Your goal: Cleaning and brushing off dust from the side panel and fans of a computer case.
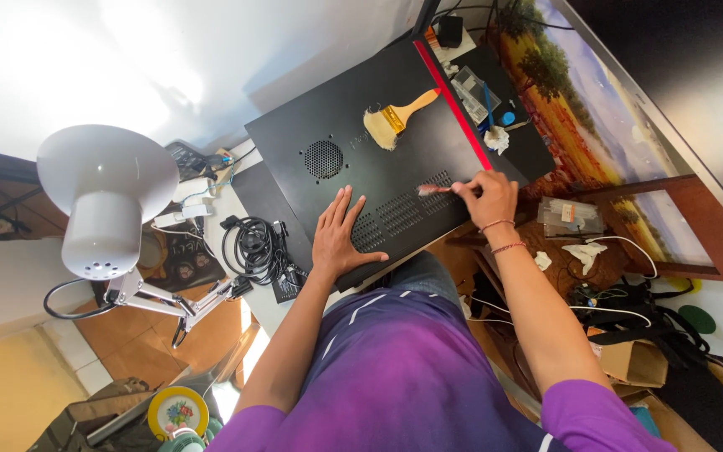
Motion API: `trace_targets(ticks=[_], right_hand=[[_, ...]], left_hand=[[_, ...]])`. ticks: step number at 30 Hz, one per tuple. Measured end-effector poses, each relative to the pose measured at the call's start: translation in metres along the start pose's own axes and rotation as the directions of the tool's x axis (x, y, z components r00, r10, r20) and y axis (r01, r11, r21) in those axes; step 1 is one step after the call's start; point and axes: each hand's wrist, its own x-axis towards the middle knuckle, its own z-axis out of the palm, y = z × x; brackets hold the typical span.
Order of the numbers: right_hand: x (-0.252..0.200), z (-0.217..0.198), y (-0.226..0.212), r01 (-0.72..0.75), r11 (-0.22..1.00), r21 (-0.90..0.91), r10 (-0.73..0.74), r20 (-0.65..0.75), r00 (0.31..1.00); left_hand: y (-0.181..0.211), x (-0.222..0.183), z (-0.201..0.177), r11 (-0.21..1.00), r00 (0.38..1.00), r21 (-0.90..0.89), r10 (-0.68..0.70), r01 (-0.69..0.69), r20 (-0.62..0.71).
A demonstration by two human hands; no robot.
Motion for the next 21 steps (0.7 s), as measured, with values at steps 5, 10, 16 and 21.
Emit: trace_targets(ticks=[5,10,16,21], right_hand=[[-0.005,0.007,-0.005,0.027,1.000,-0.004,-0.027,-0.033,0.999],[-0.006,0.008,0.007,-0.008,0.999,-0.038,0.003,-0.127,0.992],[-0.008,0.005,0.023,0.038,0.999,0.009,-0.036,-0.135,0.990],[-0.008,-0.002,0.015,0.042,0.999,-0.005,-0.043,-0.069,0.997]], left_hand=[[0.000,-0.002,0.000,1.000,1.000,-0.018,0.013,-0.013,-0.029],[0.001,-0.002,-0.003,1.000,1.000,0.002,0.010,-0.010,-0.013],[0.003,0.001,-0.002,1.000,1.000,-0.003,-0.010,0.010,0.009],[0.001,0.000,-0.002,1.000,1.000,-0.007,-0.003,0.003,0.001]])
